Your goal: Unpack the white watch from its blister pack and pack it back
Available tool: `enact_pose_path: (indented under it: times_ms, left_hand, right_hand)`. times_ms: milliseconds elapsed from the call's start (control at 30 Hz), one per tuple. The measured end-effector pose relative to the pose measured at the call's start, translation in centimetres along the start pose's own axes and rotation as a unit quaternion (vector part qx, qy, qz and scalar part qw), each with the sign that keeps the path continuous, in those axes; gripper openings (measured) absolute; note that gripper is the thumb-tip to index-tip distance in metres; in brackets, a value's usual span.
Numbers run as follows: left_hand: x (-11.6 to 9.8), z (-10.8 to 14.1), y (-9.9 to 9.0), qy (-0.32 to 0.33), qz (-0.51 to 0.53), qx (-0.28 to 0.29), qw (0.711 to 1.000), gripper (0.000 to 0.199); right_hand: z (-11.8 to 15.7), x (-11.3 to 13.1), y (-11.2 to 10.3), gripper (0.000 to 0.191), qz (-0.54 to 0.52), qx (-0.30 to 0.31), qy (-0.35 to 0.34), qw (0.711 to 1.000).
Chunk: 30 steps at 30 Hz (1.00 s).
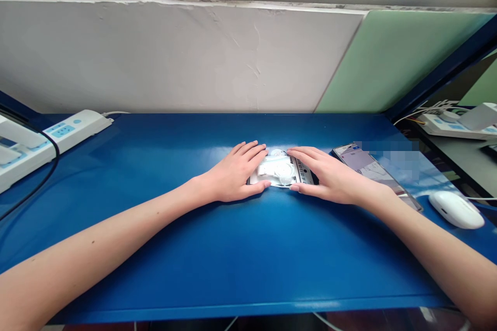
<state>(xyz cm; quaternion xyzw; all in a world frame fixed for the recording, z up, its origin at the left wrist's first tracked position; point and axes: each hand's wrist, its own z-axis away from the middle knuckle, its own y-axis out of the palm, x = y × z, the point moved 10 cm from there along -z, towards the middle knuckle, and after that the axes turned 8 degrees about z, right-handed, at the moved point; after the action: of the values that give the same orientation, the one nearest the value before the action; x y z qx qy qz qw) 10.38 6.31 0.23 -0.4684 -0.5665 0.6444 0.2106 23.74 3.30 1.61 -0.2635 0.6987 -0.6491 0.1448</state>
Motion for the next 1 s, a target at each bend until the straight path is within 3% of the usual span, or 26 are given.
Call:
enact_pose_path:
  times_ms: [1000]
  left_hand:
    - [-0.12, -0.12, -0.07, -0.001, -0.001, -0.001, 1.000, 0.073]
  right_hand:
    - [-0.02, 0.57, -0.42, 0.070, 0.010, -0.024, -0.012, 1.000]
